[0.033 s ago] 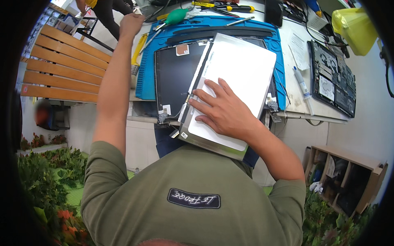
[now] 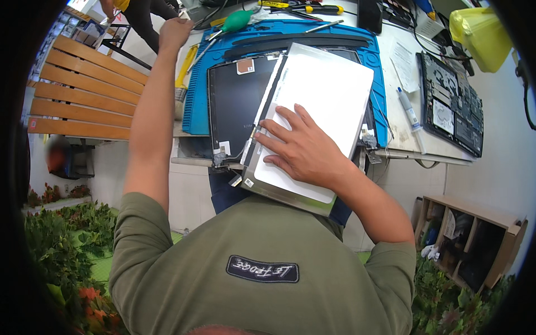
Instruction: The person works on a laptop display by manipulating the internal screen layers and cables by hand, eventually placing a black panel over the screen assembly.
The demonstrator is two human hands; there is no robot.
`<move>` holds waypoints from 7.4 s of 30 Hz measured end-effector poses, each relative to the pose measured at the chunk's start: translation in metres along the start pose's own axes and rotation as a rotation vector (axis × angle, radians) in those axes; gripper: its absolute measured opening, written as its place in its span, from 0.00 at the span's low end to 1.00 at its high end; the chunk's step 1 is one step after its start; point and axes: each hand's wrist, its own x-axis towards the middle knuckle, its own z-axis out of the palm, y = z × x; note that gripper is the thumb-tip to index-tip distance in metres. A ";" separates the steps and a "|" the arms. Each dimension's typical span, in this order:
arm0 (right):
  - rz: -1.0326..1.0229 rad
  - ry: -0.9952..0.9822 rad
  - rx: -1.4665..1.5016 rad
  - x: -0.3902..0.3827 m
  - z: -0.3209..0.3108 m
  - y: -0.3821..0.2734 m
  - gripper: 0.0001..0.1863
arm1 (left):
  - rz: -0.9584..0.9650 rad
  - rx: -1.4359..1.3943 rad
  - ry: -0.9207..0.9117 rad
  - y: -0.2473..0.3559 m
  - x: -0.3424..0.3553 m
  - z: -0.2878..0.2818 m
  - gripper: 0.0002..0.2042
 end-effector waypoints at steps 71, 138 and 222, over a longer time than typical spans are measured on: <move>0.227 0.075 0.953 0.050 -0.111 -0.005 0.07 | -0.110 -1.173 -0.878 0.072 -0.317 -0.130 0.14; 0.399 -0.326 0.369 0.102 -0.031 0.041 0.10 | 0.001 -0.463 -0.688 0.117 -0.306 -0.101 0.14; 0.011 0.055 -0.156 0.013 -0.011 0.021 0.23 | 0.574 -0.219 -0.485 0.107 -0.305 -0.110 0.18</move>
